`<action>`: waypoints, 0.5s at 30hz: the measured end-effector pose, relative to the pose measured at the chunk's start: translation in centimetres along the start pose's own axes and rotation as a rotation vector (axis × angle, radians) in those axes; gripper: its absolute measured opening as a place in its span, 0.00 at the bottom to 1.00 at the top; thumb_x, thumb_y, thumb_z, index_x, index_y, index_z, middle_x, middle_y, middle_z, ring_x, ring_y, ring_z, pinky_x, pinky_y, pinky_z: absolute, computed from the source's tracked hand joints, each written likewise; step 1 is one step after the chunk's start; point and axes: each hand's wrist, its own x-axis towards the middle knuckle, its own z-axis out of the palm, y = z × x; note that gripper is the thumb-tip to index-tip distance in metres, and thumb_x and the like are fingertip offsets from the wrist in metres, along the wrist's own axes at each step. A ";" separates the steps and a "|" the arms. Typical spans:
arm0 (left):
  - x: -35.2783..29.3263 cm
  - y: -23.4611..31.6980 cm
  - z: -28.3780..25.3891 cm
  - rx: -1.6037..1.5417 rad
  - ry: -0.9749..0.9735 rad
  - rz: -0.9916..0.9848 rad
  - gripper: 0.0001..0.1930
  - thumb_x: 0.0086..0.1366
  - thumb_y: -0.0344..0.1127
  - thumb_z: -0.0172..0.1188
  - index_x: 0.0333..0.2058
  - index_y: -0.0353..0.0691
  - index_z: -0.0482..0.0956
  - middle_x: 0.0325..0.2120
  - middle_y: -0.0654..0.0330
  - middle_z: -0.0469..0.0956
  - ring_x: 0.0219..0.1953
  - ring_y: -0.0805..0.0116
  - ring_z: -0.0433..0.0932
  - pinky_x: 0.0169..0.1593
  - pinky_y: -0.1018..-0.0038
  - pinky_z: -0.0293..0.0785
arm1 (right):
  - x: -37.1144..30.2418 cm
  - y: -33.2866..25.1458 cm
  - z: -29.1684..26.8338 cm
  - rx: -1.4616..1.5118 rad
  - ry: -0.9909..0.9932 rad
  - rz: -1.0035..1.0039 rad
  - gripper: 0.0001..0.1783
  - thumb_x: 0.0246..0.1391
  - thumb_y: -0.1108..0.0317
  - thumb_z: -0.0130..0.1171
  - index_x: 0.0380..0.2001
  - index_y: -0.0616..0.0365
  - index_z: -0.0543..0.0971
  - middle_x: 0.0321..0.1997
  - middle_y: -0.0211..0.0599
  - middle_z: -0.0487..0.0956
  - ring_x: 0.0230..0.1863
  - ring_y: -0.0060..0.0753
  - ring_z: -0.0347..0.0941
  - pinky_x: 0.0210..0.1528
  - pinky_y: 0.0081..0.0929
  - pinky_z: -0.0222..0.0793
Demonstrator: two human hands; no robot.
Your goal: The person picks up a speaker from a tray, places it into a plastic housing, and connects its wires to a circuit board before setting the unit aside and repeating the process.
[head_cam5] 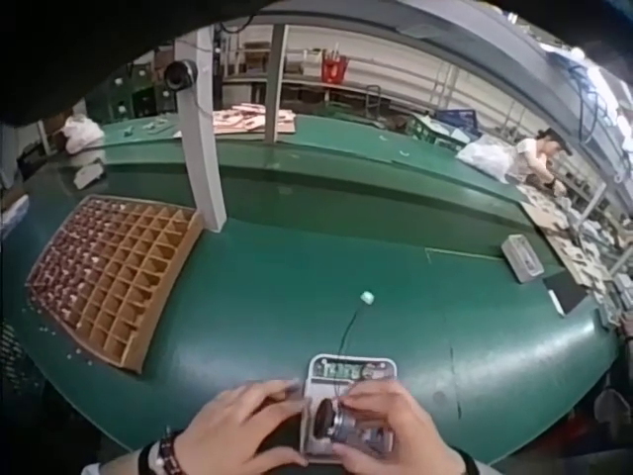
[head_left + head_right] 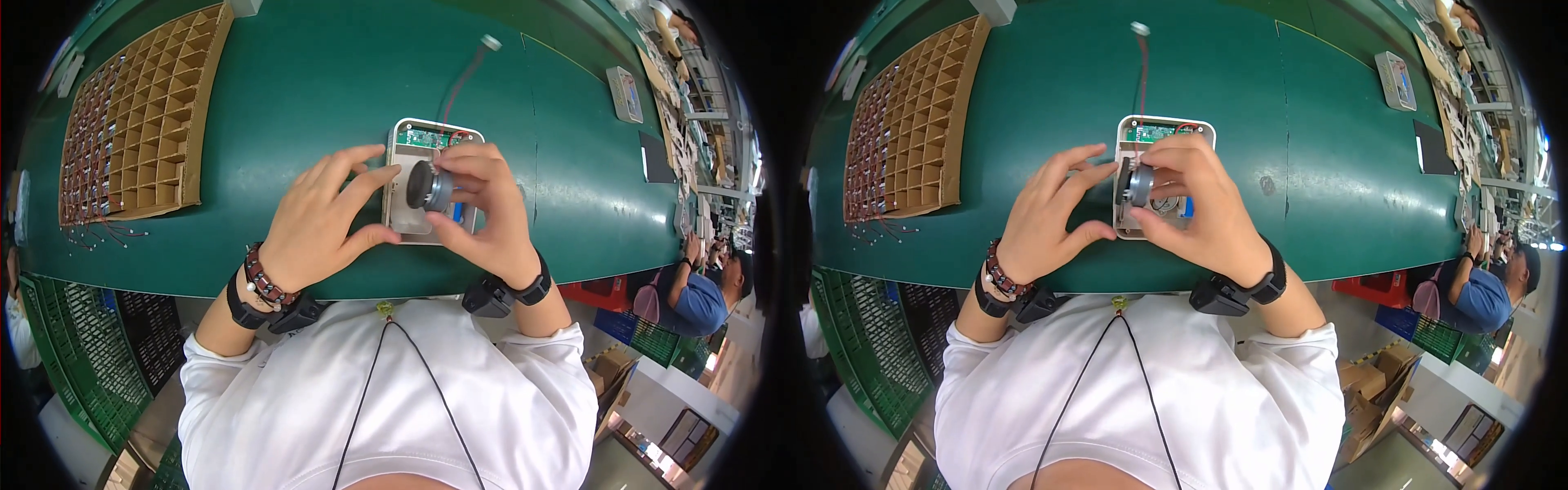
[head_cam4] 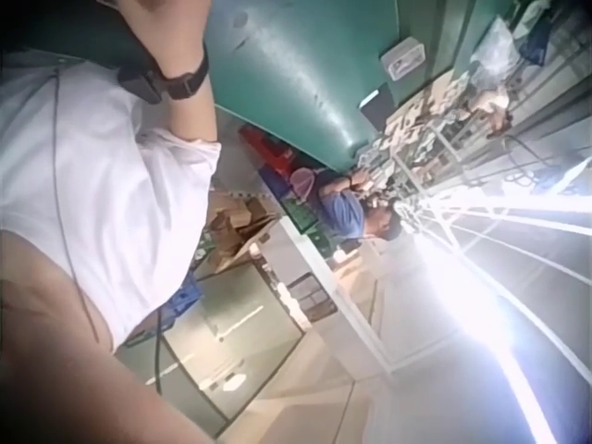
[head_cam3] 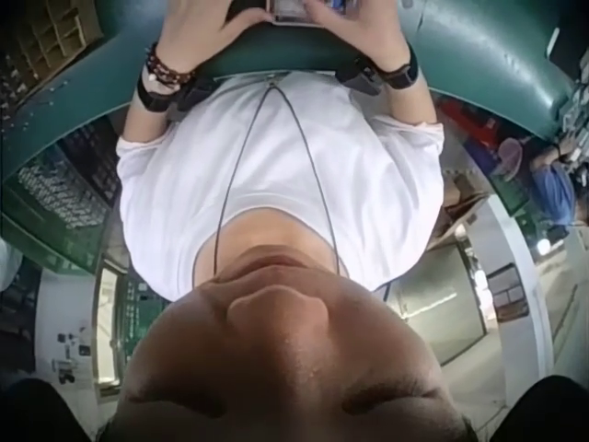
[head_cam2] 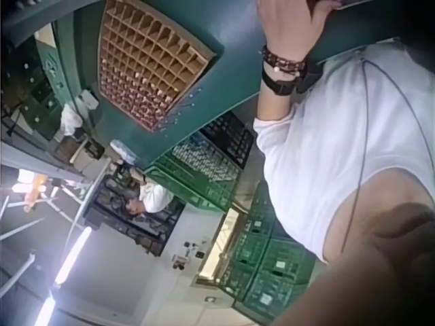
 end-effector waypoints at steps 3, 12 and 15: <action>-0.4 -0.5 0.5 0.011 -0.052 0.001 0.35 0.50 0.51 0.65 0.55 0.41 0.67 0.58 0.60 0.64 0.50 0.57 0.70 0.50 0.63 0.67 | -0.3 0.2 -0.6 -0.092 0.017 -0.054 0.26 0.40 0.76 0.68 0.45 0.61 0.71 0.50 0.41 0.71 0.45 0.34 0.74 0.41 0.26 0.75; -0.6 -2.0 2.0 -0.130 -0.052 0.045 0.41 0.45 0.45 0.69 0.56 0.39 0.61 0.63 0.60 0.60 0.54 0.54 0.67 0.54 0.62 0.65 | 0.2 0.7 -0.7 -0.633 -0.244 -0.265 0.21 0.32 0.63 0.71 0.34 0.53 0.77 0.41 0.24 0.79 0.35 0.31 0.69 0.33 0.28 0.57; -0.7 -2.5 2.6 -0.186 -0.015 0.058 0.40 0.43 0.44 0.71 0.53 0.39 0.60 0.62 0.60 0.61 0.53 0.53 0.68 0.53 0.61 0.66 | 0.4 0.9 -0.8 -0.662 -0.272 -0.248 0.21 0.31 0.62 0.71 0.33 0.52 0.77 0.41 0.22 0.79 0.34 0.30 0.67 0.34 0.29 0.55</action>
